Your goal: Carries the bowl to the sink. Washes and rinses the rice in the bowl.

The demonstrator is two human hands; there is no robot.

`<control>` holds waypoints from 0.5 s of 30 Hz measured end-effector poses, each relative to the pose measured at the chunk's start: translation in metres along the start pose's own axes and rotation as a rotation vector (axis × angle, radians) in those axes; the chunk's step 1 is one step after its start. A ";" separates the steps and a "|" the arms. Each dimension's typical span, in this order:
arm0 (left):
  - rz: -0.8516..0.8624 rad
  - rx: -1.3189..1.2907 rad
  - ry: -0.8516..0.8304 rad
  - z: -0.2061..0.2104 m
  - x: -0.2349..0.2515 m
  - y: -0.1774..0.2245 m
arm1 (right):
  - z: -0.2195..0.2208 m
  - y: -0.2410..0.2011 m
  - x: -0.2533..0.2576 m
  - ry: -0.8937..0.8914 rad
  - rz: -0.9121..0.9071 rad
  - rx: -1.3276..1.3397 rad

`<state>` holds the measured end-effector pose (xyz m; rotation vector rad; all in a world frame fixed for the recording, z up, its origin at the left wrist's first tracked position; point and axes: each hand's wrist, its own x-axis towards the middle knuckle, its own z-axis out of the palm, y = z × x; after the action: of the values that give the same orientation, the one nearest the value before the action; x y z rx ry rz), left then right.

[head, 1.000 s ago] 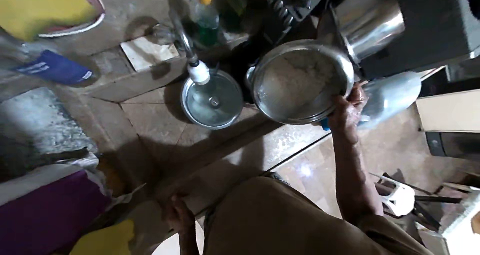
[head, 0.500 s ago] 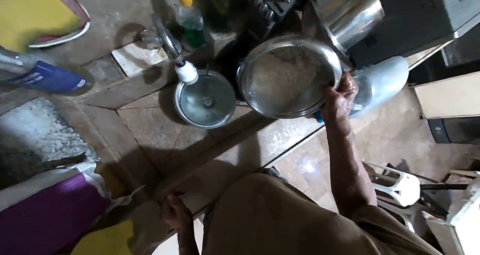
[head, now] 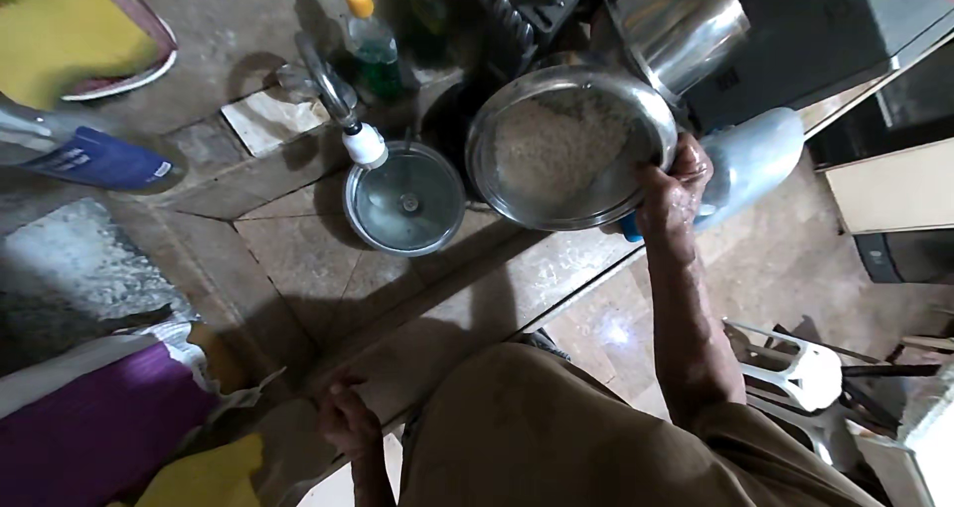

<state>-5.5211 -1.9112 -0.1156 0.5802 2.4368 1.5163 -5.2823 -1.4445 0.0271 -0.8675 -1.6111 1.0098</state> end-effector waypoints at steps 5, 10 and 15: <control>0.037 -0.021 -0.005 0.000 0.001 0.000 | -0.001 -0.002 0.001 -0.014 -0.012 -0.002; 0.024 -0.023 0.003 0.001 0.002 0.003 | 0.000 -0.005 0.002 -0.022 0.001 -0.018; 0.001 -0.029 -0.008 0.003 0.004 0.006 | -0.001 -0.004 0.003 -0.039 -0.021 -0.023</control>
<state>-5.5218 -1.9044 -0.1112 0.5811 2.4041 1.5443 -5.2824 -1.4434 0.0321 -0.8501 -1.6642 1.0003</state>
